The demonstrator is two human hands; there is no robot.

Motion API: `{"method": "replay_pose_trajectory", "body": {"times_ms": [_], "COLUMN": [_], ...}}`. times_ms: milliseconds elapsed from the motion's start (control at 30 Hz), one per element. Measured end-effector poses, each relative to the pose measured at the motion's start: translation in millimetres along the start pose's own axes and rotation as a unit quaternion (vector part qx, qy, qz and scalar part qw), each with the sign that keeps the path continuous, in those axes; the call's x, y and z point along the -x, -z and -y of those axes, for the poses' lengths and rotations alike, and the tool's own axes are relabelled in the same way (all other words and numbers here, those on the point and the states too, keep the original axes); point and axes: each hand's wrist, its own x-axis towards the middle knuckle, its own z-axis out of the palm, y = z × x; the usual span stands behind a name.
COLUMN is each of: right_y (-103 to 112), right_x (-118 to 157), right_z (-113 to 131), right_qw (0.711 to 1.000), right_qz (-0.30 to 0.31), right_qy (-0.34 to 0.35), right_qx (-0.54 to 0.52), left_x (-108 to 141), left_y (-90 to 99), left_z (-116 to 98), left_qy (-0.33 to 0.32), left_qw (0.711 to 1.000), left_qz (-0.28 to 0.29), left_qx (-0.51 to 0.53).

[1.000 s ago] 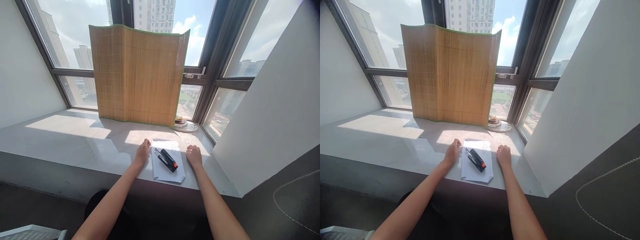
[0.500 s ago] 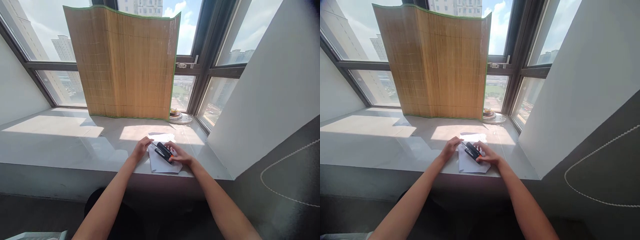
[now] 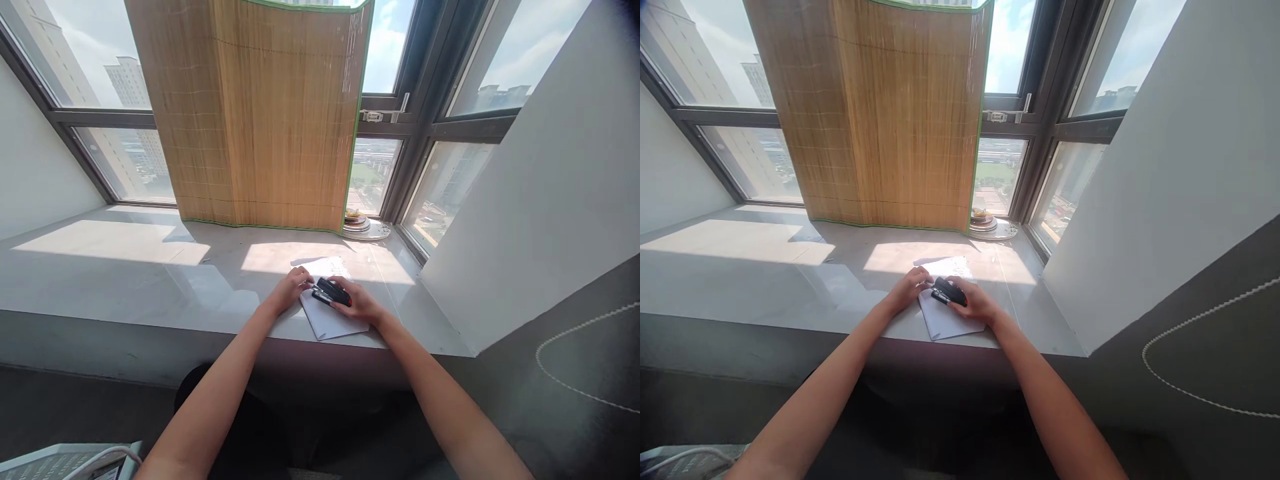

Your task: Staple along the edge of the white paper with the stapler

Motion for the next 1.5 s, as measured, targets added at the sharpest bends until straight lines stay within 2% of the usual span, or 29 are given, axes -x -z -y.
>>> {"method": "replay_pose_trajectory", "body": {"times_ms": [300, 533, 667, 933, 1033, 1100, 1267, 1400, 1500], "right_y": [-1, -1, 1, 3, 4, 7, 22, 29, 27], "right_x": [0, -1, -2, -2, -3, -4, 0, 4, 1], "right_z": [-2, -1, 0, 2, 0, -1, 2, 6, 7], "right_qw": [1.0, 1.0, 1.0, 1.0, 0.999, 0.995, 0.973, 0.949, 0.948], "right_qz": [-0.007, -0.008, -0.009, -0.007, -0.036, -0.077, -0.172, -0.188, -0.159], "right_qy": [0.006, 0.012, 0.007, -0.007, -0.013, -0.031, -0.087, -0.11, -0.096], "right_qx": [0.004, -0.012, -0.015, -0.023, -0.034, -0.049, -0.125, -0.23, -0.257], "left_x": [-2, 1, 2, 1, 1, 1, 2, 4, 3], "left_y": [-2.0, -4.3, -2.5, 0.9, 0.9, 1.2, 5.8, 10.2, 8.7], "left_z": [2, 10, 6, -1, 0, 0, -11, -21, -23], "left_qy": [-0.021, -0.036, -0.035, -0.014, -0.021, -0.033, -0.066, -0.071, -0.068], "left_qw": [0.999, 0.999, 0.999, 0.999, 0.999, 0.999, 0.993, 0.988, 0.985], "left_qz": [0.017, -0.03, -0.042, -0.026, -0.027, -0.026, -0.045, -0.029, -0.033], "left_qx": [0.019, 0.014, 0.0, 0.026, 0.019, 0.019, 0.083, 0.135, 0.155]}}
